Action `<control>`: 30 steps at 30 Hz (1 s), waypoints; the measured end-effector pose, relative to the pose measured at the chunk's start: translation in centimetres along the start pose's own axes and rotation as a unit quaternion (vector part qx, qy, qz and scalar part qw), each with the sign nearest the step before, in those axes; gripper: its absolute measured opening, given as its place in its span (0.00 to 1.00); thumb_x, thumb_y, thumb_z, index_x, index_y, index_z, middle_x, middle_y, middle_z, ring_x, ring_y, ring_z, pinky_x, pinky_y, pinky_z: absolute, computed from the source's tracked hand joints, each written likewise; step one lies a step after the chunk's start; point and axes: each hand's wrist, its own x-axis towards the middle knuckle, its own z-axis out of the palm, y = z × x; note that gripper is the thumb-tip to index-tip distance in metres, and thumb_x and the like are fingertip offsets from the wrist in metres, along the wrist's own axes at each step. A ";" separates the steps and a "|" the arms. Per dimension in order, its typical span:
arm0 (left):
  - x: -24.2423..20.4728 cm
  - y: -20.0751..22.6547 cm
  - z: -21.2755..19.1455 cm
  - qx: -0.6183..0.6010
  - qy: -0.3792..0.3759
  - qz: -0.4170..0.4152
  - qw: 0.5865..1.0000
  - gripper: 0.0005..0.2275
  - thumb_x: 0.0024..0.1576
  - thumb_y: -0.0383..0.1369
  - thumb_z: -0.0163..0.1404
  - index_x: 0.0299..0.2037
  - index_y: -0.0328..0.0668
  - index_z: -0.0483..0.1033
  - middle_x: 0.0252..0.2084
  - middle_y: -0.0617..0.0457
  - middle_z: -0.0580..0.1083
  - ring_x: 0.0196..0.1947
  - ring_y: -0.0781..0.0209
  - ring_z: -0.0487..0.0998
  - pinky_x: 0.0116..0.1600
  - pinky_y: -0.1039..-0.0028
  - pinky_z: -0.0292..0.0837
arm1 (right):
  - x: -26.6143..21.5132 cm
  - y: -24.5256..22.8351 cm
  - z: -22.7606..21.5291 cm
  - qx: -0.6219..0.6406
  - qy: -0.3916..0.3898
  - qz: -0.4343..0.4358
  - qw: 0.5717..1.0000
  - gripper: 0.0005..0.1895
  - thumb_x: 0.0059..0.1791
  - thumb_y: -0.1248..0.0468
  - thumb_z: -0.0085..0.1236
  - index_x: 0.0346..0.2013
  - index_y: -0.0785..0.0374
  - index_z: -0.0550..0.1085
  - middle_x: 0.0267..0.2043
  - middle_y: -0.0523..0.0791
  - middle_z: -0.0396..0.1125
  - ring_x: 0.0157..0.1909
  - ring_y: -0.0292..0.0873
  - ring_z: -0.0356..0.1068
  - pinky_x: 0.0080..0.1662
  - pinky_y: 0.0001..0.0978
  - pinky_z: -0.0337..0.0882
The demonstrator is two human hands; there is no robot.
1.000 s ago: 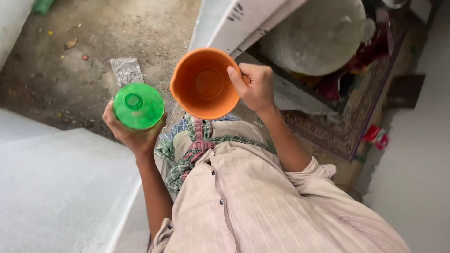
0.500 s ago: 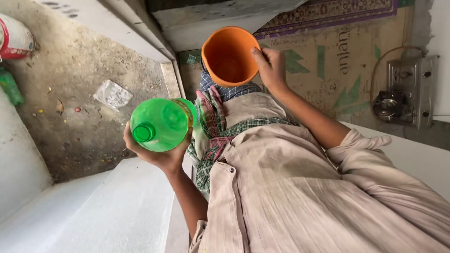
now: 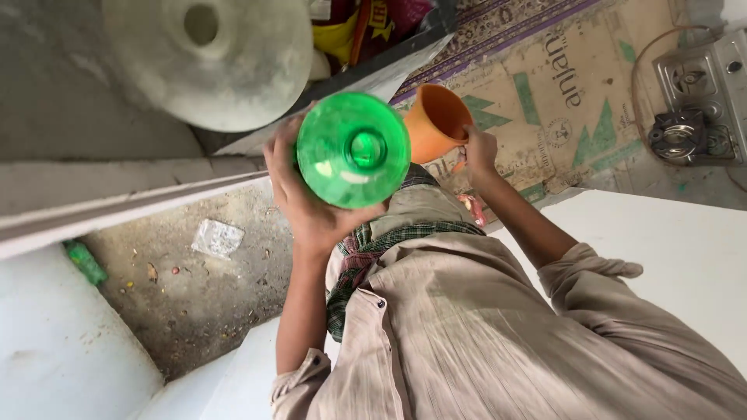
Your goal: Pour water from a large plastic jug and a green bottle into an orange mug.
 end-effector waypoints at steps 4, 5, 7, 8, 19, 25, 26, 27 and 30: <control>5.3 -3.0 6.4 -0.058 0.017 -0.001 0.998 0.54 0.42 0.57 0.71 0.73 0.41 0.53 0.65 0.43 0.65 0.64 0.49 0.72 0.69 0.60 0.69 | 4.7 -0.2 -3.7 0.114 0.049 0.139 0.983 0.18 0.53 0.57 0.54 0.22 0.64 0.68 0.16 0.42 0.59 0.15 0.37 0.57 0.21 0.32 0.56; 6.5 -4.1 7.9 -0.068 0.031 -0.011 0.997 0.54 0.40 0.57 0.70 0.73 0.40 0.53 0.65 0.44 0.66 0.64 0.50 0.72 0.70 0.61 0.70 | 5.7 -0.3 -4.3 0.125 0.047 0.141 0.981 0.17 0.53 0.58 0.53 0.23 0.64 0.68 0.16 0.43 0.59 0.15 0.38 0.56 0.20 0.33 0.56; 8.5 -6.2 11.2 -0.119 0.045 -0.050 0.991 0.53 0.42 0.56 0.71 0.71 0.39 0.53 0.64 0.45 0.66 0.63 0.51 0.72 0.70 0.61 0.70 | 9.2 -0.3 -6.3 0.136 0.060 0.153 0.977 0.16 0.53 0.58 0.53 0.24 0.64 0.69 0.17 0.42 0.59 0.15 0.37 0.55 0.20 0.32 0.55; 9.0 -7.2 12.8 -0.168 0.058 -0.091 0.980 0.51 0.43 0.55 0.73 0.68 0.37 0.53 0.63 0.45 0.65 0.63 0.52 0.72 0.70 0.61 0.71 | 10.4 0.0 -7.5 0.145 0.073 0.166 0.973 0.15 0.53 0.59 0.53 0.25 0.64 0.69 0.18 0.42 0.58 0.16 0.37 0.54 0.21 0.32 0.54; 10.9 -17.5 26.0 -0.024 0.086 -0.085 0.992 0.52 0.42 0.50 0.74 0.71 0.39 0.52 0.65 0.41 0.66 0.63 0.47 0.72 0.69 0.58 0.70 | 20.5 -6.6 -8.8 0.107 0.036 0.133 0.985 0.14 0.52 0.59 0.52 0.27 0.65 0.70 0.17 0.41 0.58 0.16 0.36 0.57 0.19 0.32 0.63; 8.3 -21.4 28.8 0.067 -0.012 -0.092 0.993 0.52 0.44 0.52 0.73 0.71 0.40 0.48 0.68 0.37 0.62 0.68 0.38 0.67 0.70 0.50 0.69 | 21.7 -5.6 -7.8 0.093 -0.024 0.098 0.991 0.15 0.54 0.58 0.53 0.29 0.67 0.71 0.17 0.41 0.58 0.16 0.35 0.57 0.19 0.33 0.67; 8.8 -21.5 29.0 0.065 -0.042 -0.091 0.993 0.53 0.43 0.53 0.73 0.71 0.39 0.47 0.69 0.36 0.61 0.68 0.36 0.67 0.70 0.49 0.69 | 22.3 -5.9 -7.6 0.105 -0.037 0.077 0.991 0.16 0.55 0.58 0.53 0.29 0.67 0.70 0.17 0.41 0.57 0.16 0.35 0.57 0.19 0.33 0.68; 8.6 -21.8 29.2 0.068 -0.036 -0.089 0.993 0.53 0.43 0.53 0.73 0.71 0.39 0.47 0.69 0.36 0.61 0.68 0.36 0.67 0.70 0.49 0.69 | 22.6 -6.4 -7.4 0.106 -0.042 0.071 0.991 0.16 0.55 0.58 0.53 0.29 0.67 0.70 0.17 0.41 0.57 0.16 0.35 0.57 0.19 0.33 0.68; 8.1 -22.3 29.0 0.079 -0.059 -0.133 0.986 0.53 0.42 0.49 0.73 0.71 0.38 0.48 0.68 0.37 0.61 0.67 0.34 0.67 0.68 0.48 0.69 | 22.8 -7.0 -6.9 0.062 -0.018 0.093 0.994 0.15 0.54 0.59 0.53 0.29 0.68 0.73 0.15 0.42 0.60 0.15 0.35 0.60 0.18 0.34 0.68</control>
